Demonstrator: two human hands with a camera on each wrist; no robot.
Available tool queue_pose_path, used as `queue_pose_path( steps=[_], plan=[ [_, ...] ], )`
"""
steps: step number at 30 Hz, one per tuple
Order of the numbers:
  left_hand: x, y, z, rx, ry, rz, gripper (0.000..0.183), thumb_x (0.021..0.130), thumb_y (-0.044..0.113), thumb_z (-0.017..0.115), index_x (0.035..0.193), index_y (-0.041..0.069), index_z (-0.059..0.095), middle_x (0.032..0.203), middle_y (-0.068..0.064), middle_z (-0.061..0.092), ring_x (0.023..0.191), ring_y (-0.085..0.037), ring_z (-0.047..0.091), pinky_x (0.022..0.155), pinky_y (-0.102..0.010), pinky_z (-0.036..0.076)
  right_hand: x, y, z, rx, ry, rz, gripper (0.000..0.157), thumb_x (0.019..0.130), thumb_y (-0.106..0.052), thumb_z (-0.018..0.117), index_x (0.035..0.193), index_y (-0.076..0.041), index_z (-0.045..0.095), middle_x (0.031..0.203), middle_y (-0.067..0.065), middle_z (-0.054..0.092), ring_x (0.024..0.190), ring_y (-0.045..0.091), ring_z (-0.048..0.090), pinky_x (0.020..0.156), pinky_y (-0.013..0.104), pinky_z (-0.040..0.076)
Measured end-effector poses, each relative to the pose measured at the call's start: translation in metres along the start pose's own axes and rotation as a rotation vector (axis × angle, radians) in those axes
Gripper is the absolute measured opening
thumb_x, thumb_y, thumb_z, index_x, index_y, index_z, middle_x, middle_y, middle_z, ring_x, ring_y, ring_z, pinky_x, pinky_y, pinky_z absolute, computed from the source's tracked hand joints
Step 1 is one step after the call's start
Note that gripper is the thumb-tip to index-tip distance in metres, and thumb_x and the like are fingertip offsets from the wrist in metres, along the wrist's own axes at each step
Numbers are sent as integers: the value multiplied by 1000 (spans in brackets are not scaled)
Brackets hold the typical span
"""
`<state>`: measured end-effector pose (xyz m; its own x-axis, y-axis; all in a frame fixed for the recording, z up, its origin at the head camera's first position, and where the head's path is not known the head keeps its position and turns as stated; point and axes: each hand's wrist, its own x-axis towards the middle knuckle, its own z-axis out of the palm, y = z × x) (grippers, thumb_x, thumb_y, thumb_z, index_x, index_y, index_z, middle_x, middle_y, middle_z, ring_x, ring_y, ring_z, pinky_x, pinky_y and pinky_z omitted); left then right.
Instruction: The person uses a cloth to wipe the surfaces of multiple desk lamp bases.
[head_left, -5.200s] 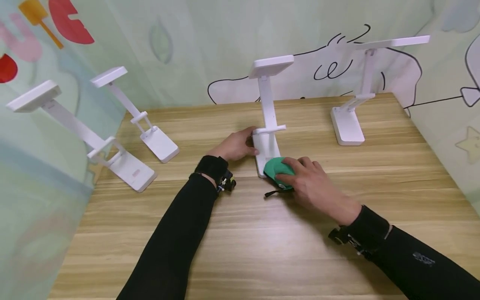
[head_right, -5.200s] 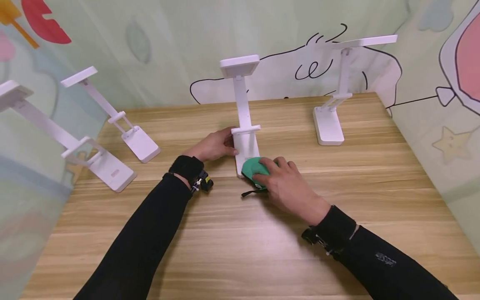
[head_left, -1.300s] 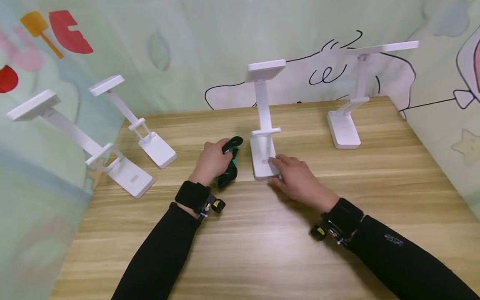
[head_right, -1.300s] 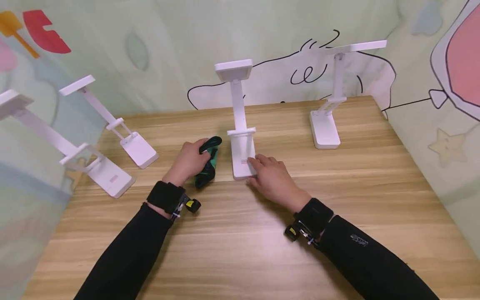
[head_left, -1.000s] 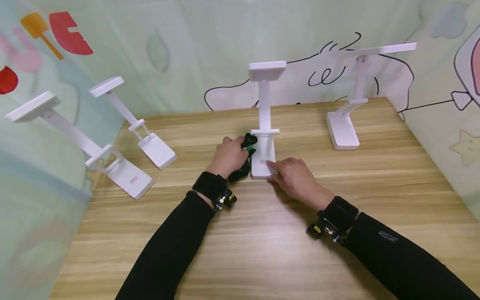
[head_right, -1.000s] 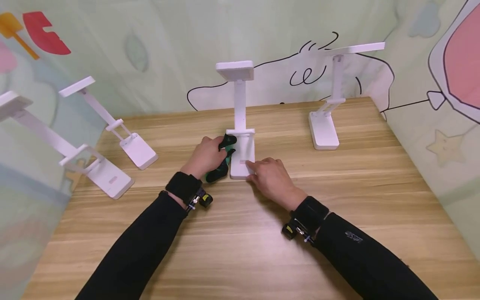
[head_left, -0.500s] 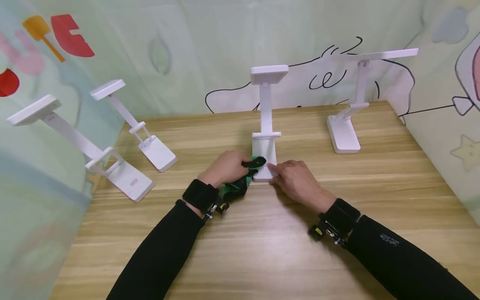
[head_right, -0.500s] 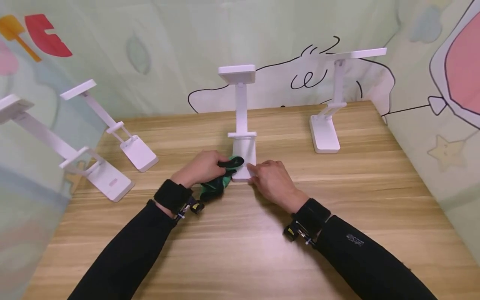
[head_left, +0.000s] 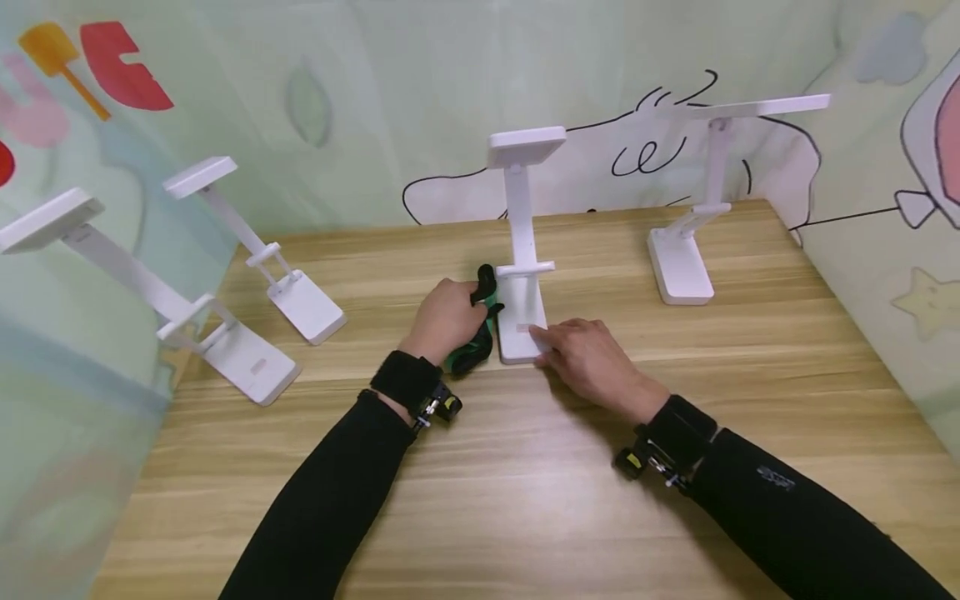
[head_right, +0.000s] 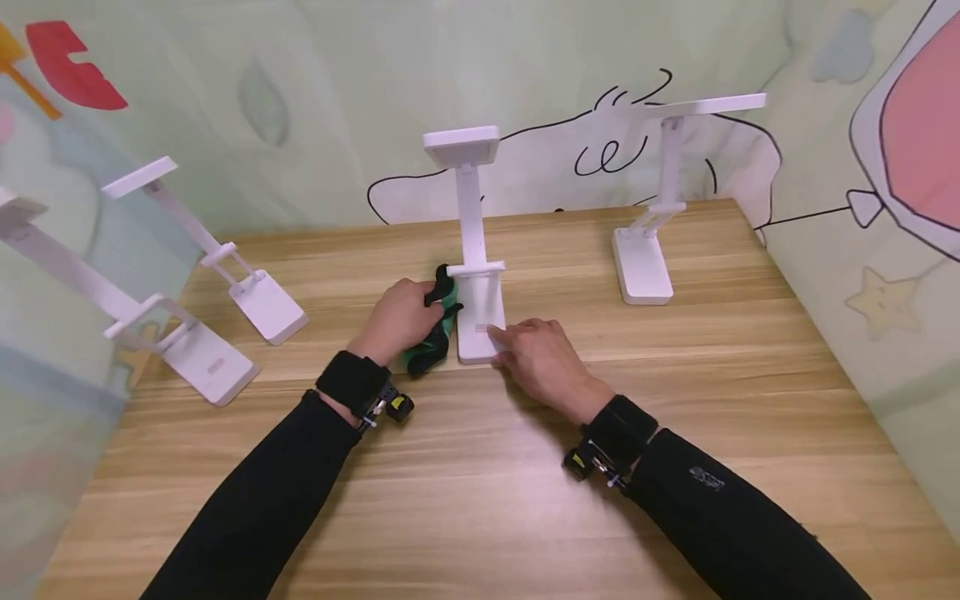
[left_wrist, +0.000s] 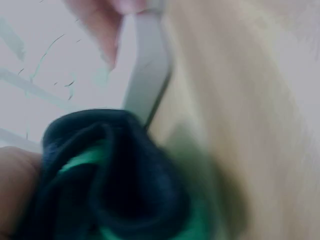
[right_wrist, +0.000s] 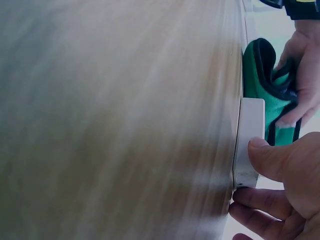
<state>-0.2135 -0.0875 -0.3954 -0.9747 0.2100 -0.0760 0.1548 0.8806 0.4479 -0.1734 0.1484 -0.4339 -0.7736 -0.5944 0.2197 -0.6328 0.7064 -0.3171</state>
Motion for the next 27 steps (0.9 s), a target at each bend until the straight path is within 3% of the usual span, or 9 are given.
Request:
queue_pose_path(
  steps=[3, 9, 14, 16, 18, 20, 22, 24, 27],
  plan=[
    [-1, 5, 7, 70, 34, 52, 39, 93, 19, 54, 126, 1, 62, 121, -17, 65, 112, -27, 55, 91, -39, 49, 1, -1, 0, -9, -1, -5, 48, 88, -25, 71, 131, -6, 59, 110, 15, 71, 104, 33, 62, 84, 56, 48],
    [-15, 12, 15, 119, 21, 143, 35, 89, 19, 59, 121, 7, 67, 111, -12, 65, 95, -20, 59, 77, -35, 53, -1, -1, 0, -7, 4, -2, 48, 88, -25, 71, 130, -6, 60, 108, 14, 72, 103, 33, 62, 83, 56, 49],
    [-36, 7, 10, 30, -137, 173, 33, 89, 22, 62, 121, 12, 68, 114, -7, 66, 86, -14, 58, 71, -28, 50, -2, 0, 1, 11, 1, 5, 48, 88, -24, 71, 130, -7, 60, 108, 14, 72, 104, 34, 62, 84, 56, 48],
    [-43, 2, 3, -30, -236, 146, 31, 90, 22, 62, 119, 15, 70, 109, -5, 68, 79, -13, 60, 67, -26, 50, -2, 0, 2, 15, -1, 7, 48, 88, -24, 71, 131, -7, 59, 109, 14, 71, 104, 34, 62, 84, 56, 48],
    [-45, -2, -5, -84, -276, 88, 32, 91, 22, 61, 122, 16, 68, 104, -3, 68, 71, -12, 61, 62, -26, 50, -2, -1, 2, 16, -2, 7, 48, 87, -23, 71, 131, -7, 59, 110, 15, 71, 105, 34, 62, 84, 56, 48],
    [-43, -6, -12, -118, -237, 17, 34, 92, 22, 59, 125, 16, 66, 99, -3, 67, 65, -13, 61, 56, -27, 50, -1, -1, 1, 18, -3, 8, 49, 87, -23, 72, 132, -7, 59, 111, 15, 71, 105, 34, 62, 84, 56, 48],
    [-36, -8, -14, -122, -136, -19, 38, 94, 22, 57, 130, 13, 62, 101, -5, 64, 68, -14, 59, 56, -28, 49, 0, -1, 1, 22, -5, 9, 49, 87, -23, 72, 132, -7, 58, 112, 16, 70, 106, 35, 61, 84, 56, 48],
    [-25, -9, -10, -103, -40, -3, 36, 94, 20, 54, 128, 9, 62, 99, -8, 64, 72, -18, 58, 58, -30, 50, 2, -2, 0, 21, -6, 10, 50, 87, -23, 72, 131, -7, 58, 112, 16, 70, 106, 35, 61, 84, 56, 48],
    [-11, -7, -1, -20, 52, 64, 36, 94, 17, 53, 125, 3, 63, 109, -13, 67, 92, -25, 59, 74, -36, 52, 4, -3, 0, 24, -8, 3, 49, 87, -23, 72, 131, -7, 59, 112, 16, 71, 106, 34, 62, 83, 56, 49]
  ],
)
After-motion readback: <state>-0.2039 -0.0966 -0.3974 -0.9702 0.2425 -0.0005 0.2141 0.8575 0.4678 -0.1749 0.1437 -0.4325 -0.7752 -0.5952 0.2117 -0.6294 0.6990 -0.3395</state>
